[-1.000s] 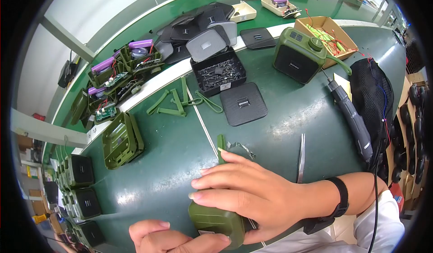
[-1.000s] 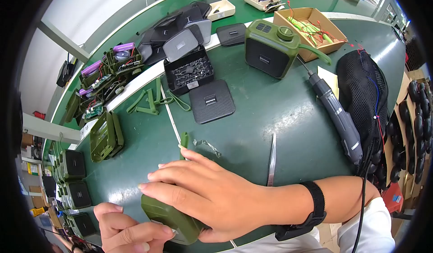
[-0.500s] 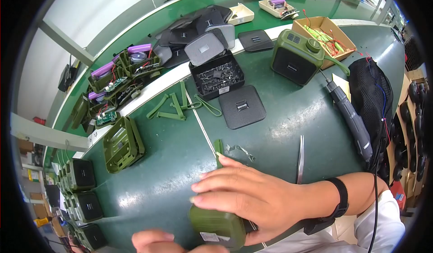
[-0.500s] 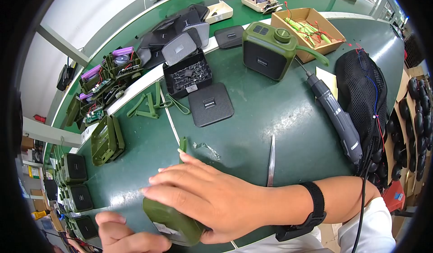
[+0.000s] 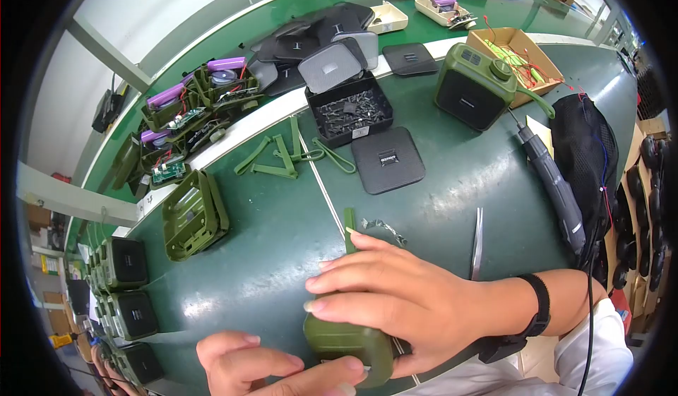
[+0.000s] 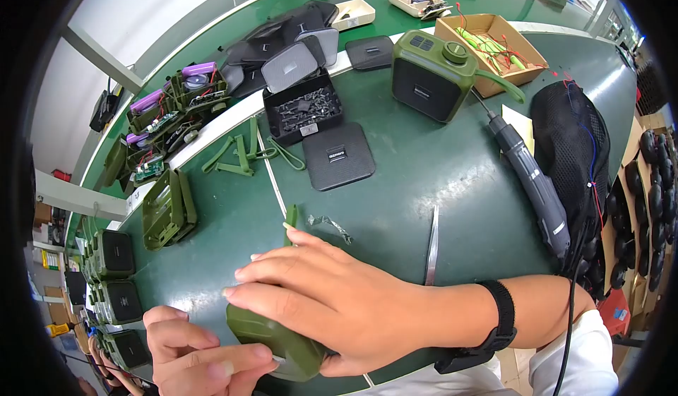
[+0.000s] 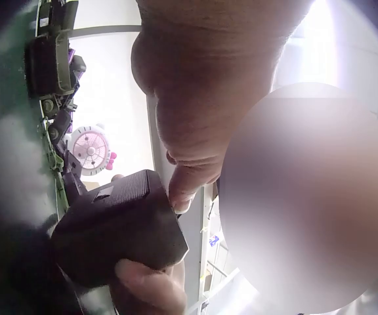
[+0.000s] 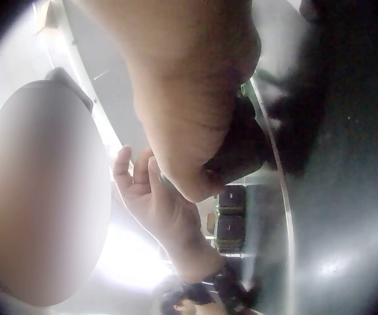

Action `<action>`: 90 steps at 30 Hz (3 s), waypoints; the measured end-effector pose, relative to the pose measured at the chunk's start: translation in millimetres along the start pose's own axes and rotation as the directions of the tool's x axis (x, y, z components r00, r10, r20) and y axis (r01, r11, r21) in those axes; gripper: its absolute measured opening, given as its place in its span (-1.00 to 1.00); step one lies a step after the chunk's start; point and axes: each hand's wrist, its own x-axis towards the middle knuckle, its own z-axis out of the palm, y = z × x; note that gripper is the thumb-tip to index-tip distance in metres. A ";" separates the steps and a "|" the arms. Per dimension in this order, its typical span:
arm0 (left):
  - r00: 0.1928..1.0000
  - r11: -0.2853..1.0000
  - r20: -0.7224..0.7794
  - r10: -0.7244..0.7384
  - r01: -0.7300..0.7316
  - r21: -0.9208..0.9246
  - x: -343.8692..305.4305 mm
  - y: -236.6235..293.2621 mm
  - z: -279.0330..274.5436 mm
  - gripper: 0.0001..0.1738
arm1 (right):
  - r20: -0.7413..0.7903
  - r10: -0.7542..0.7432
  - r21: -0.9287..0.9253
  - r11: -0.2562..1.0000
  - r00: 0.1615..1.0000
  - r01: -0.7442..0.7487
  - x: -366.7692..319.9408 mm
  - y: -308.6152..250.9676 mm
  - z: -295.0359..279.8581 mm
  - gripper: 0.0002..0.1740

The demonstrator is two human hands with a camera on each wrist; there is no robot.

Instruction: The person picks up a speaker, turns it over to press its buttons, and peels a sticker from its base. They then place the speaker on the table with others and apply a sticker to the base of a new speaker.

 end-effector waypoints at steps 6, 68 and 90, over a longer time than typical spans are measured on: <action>0.993 0.993 0.007 -0.118 0.118 0.000 4.4 12.3 1.4 -0.75 | -0.012 -0.040 -0.025 0.999 0.999 0.040 0.4 0.0 1.5 -0.19; 0.992 0.991 -0.006 -0.130 0.130 0.009 -2.5 20.9 11.5 -0.79 | -0.001 -0.080 0.104 0.991 0.997 0.080 0.6 6.9 5.4 -0.10; 0.996 0.999 0.086 -0.028 0.032 -0.043 3.4 7.7 -1.1 -0.53 | -0.066 -0.103 0.062 0.992 0.993 0.107 2.8 3.2 3.1 -0.08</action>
